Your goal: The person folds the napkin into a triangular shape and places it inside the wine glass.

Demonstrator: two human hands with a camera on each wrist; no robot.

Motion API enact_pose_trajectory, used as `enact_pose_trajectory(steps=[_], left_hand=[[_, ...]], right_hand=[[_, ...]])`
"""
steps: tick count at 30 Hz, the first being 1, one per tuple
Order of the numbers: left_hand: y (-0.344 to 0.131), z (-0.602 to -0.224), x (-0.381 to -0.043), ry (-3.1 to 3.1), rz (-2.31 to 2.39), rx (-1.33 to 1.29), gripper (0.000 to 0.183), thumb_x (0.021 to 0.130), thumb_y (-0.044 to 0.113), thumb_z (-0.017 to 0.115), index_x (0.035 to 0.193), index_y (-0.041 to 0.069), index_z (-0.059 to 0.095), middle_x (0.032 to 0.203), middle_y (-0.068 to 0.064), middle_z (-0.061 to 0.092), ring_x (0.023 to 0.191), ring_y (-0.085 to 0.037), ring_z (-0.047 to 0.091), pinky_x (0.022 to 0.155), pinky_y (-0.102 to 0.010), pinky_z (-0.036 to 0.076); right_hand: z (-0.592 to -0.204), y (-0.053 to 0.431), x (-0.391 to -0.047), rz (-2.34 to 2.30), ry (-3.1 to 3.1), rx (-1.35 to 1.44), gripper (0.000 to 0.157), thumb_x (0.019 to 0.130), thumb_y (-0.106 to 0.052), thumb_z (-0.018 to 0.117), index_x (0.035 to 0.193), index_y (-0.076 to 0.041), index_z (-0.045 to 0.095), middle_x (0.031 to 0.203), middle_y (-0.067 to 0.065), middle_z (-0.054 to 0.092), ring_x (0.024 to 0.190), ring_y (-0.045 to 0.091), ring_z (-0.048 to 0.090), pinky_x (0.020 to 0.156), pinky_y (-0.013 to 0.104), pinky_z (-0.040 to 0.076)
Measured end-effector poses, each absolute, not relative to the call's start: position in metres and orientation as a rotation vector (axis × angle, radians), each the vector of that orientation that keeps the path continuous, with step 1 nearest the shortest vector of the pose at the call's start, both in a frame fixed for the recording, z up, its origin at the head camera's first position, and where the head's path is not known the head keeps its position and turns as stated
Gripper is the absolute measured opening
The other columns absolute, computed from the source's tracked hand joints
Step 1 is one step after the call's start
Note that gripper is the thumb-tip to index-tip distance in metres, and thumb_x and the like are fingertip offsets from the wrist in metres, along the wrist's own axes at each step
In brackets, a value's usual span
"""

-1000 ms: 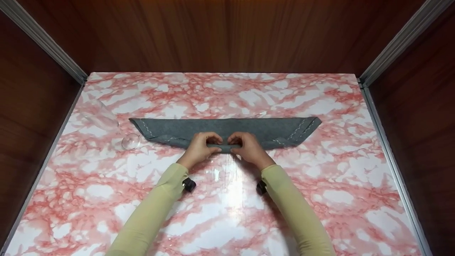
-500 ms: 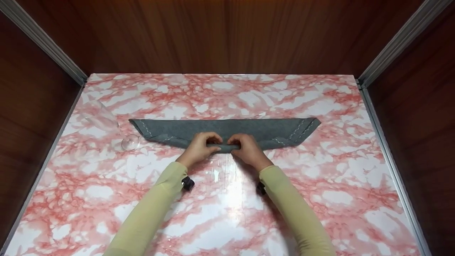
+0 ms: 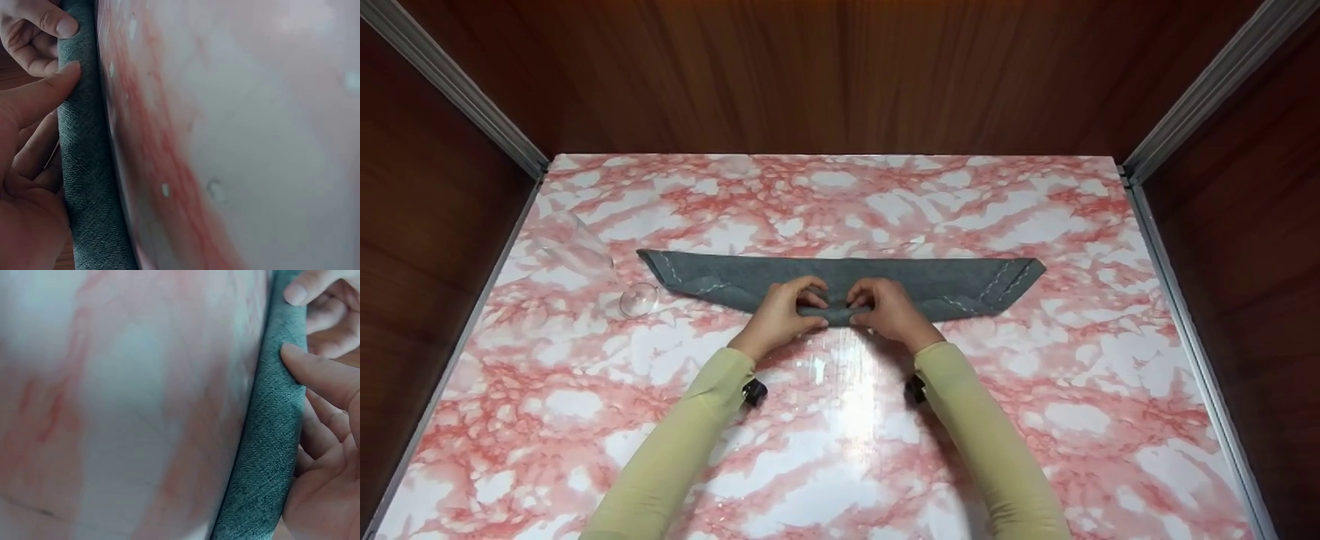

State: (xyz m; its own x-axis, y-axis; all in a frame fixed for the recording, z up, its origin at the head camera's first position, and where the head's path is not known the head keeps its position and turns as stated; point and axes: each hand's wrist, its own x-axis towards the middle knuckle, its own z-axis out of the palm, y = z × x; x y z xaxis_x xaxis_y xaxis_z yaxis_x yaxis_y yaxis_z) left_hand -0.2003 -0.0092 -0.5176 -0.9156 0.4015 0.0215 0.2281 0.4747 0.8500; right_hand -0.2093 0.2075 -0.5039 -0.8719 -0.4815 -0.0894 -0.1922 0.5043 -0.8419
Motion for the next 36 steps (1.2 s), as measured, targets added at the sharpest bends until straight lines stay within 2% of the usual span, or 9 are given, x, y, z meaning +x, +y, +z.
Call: enact_pose_trajectory(steps=[4,9,16,22,31,33,36], left_hand=[[-0.008,-0.519,-0.202,2.545,1.438,0.554,0.039,0.08,0.002,0.076,0.116,0.004,0.06,0.091,0.0,0.07,0.087,-0.011,0.065,0.08,-0.026,0.051],[-0.009,-0.52,-0.202,2.541,1.437,0.555,0.035,0.082,0.002,0.074,0.114,0.003,0.059,0.092,-0.001,0.07,0.088,-0.01,0.065,0.08,-0.023,0.05],[-0.009,-0.518,-0.206,2.522,1.412,0.576,0.034,0.083,0.002,0.073,0.113,0.003,0.059,0.094,-0.004,0.069,0.09,-0.012,0.064,0.08,-0.023,0.05],[-0.01,-0.517,-0.209,2.486,1.407,0.568,0.027,0.085,0.006,0.072,0.11,0.005,0.062,0.095,-0.001,0.067,0.09,-0.01,0.063,0.08,-0.023,0.05],[-0.009,-0.516,-0.21,2.596,1.265,0.709,0.014,0.085,0.012,0.073,0.098,0.009,0.067,0.096,0.0,0.065,0.093,-0.012,0.061,0.082,-0.022,0.047],[-0.009,-0.516,-0.21,2.632,1.221,0.725,0.015,0.084,0.013,0.075,0.097,0.01,0.068,0.095,0.001,0.063,0.093,-0.013,0.059,0.083,-0.023,0.046],[-0.009,-0.515,-0.209,2.675,1.177,0.715,0.017,0.082,0.015,0.077,0.097,0.011,0.07,0.095,0.001,0.06,0.093,-0.015,0.056,0.084,-0.026,0.045]], right_hand=[[-0.504,0.207,-0.207,-1.319,2.464,-0.581,0.02,0.083,0.0,0.072,0.102,-0.002,0.067,0.096,0.01,0.066,0.088,0.025,0.063,0.075,0.038,0.05],[-0.503,0.203,-0.202,-1.303,2.558,-0.584,0.022,0.08,-0.001,0.076,0.101,-0.005,0.07,0.095,0.007,0.066,0.087,0.022,0.062,0.075,0.039,0.05],[-0.503,0.201,-0.197,-1.229,2.64,-0.637,0.021,0.08,-0.003,0.077,0.099,-0.008,0.071,0.097,0.005,0.063,0.087,0.02,0.061,0.075,0.038,0.051],[-0.508,0.202,-0.202,-1.186,2.655,-0.671,0.017,0.082,-0.005,0.075,0.098,-0.01,0.071,0.097,0.004,0.064,0.088,0.018,0.061,0.075,0.035,0.051],[-0.507,0.203,-0.211,-1.206,2.544,-0.608,0.013,0.087,-0.003,0.069,0.099,-0.008,0.07,0.097,0.005,0.066,0.079,0.016,0.062,0.063,0.031,0.053],[-0.506,0.203,-0.213,-1.191,2.541,-0.619,0.013,0.088,-0.004,0.068,0.1,-0.007,0.07,0.097,0.006,0.067,0.077,0.018,0.062,0.064,0.033,0.053],[-0.504,0.203,-0.214,-1.177,2.548,-0.662,0.013,0.089,-0.004,0.067,0.102,-0.004,0.07,0.099,0.009,0.067,0.085,0.022,0.063,0.072,0.037,0.052]])
